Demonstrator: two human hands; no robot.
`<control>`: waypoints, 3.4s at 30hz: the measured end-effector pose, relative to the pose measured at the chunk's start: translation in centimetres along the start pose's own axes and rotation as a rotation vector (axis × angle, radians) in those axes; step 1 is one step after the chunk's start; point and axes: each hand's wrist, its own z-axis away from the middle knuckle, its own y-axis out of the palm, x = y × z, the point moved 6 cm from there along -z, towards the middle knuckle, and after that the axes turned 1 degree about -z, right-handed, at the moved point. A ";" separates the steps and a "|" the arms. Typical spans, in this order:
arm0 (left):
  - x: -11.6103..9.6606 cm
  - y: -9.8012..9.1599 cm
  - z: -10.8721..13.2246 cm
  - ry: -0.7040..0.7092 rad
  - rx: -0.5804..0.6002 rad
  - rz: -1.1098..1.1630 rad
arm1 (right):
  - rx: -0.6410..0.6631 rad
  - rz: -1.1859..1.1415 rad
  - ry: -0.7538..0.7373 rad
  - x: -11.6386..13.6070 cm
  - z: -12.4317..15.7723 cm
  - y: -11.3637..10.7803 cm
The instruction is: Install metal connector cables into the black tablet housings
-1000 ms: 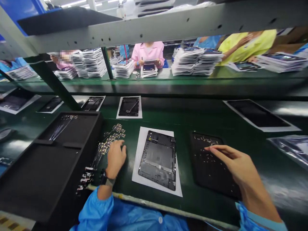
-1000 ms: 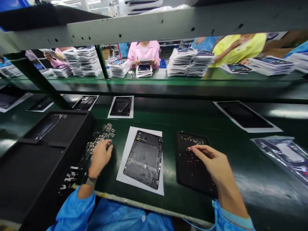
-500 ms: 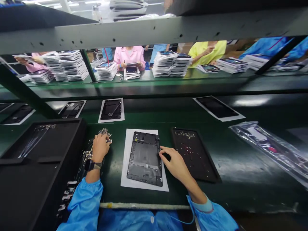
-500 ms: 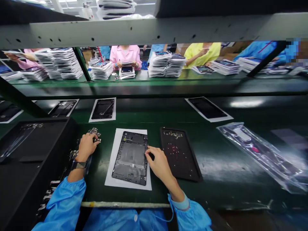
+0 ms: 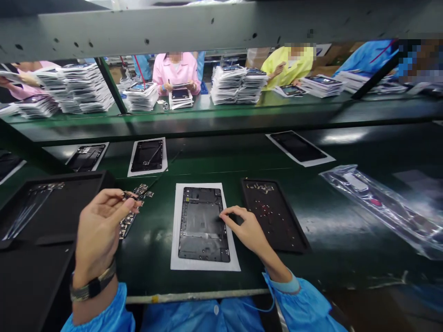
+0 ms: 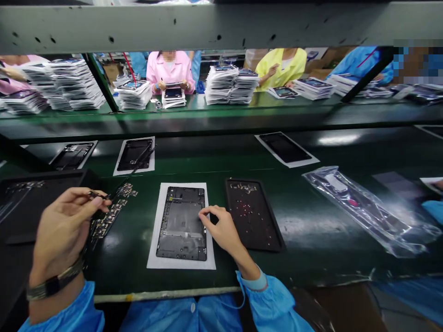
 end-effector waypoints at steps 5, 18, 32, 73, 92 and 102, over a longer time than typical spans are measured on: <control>6.4 5.0 0.3 -0.232 0.162 0.234 | 0.110 -0.176 0.035 1.7 -0.6 1.5; 13.4 12.1 3.0 -0.495 0.323 0.286 | 0.018 -0.226 0.059 0.9 -0.9 3.3; 14.4 12.5 3.4 -0.478 0.347 0.212 | -0.001 -0.105 0.013 0.8 -1.0 3.3; 12.7 12.0 3.6 -0.426 0.985 -0.371 | 0.357 0.001 -0.147 1.7 -0.2 5.0; 13.1 12.3 4.1 -0.378 0.959 -0.499 | 0.420 0.089 -0.114 1.0 0.2 5.9; 13.3 11.6 3.8 -0.417 1.019 -0.419 | 0.495 -0.254 0.199 -0.5 -0.1 5.9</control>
